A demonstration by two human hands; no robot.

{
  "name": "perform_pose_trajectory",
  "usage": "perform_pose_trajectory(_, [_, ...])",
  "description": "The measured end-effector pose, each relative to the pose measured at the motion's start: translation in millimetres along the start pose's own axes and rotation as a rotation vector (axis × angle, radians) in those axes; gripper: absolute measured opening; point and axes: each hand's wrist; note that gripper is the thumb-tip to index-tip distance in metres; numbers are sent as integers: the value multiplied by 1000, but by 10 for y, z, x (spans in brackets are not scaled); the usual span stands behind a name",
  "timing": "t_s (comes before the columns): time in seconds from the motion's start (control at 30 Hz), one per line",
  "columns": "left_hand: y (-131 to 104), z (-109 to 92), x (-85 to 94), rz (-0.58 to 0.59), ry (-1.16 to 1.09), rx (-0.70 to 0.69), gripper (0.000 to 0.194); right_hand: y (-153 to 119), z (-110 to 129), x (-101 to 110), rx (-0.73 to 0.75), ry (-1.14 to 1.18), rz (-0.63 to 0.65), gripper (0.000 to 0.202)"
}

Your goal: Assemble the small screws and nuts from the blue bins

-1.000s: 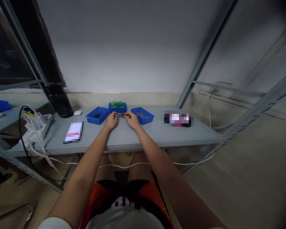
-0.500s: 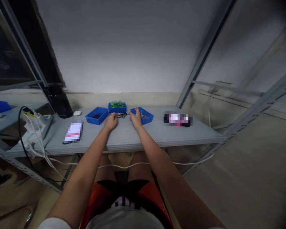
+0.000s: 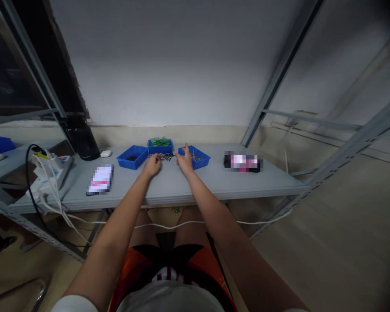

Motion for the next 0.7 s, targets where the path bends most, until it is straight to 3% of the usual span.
perform_pose_trajectory(0.07, [-6, -12, 15, -2, 21, 7, 24, -52, 37, -2, 45, -98, 64, 56])
perform_pose_trajectory(0.17, [-16, -35, 46, -20, 61, 47, 25, -142, 94, -12, 117, -283, 301, 31])
perform_pose_trajectory(0.23, [-22, -48, 66, -32, 87, 82, 25, -179, 110, -25, 168, -408, 391, 25])
perform_pose_trajectory(0.5, [-31, -45, 97, -29, 158, 118, 25, -81, 13, -144, 147, -672, 423, 36])
perform_pose_trajectory(0.7, [-29, -46, 93, -30, 152, 121, 24, -116, 40, -159, 166, -723, 403, 28])
Point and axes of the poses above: each hand's wrist, its own y-axis towards the middle knuckle, its own x-axis out of the back of the hand, z = x × y, and after that the axes turned 10 degrees about y, right-handed
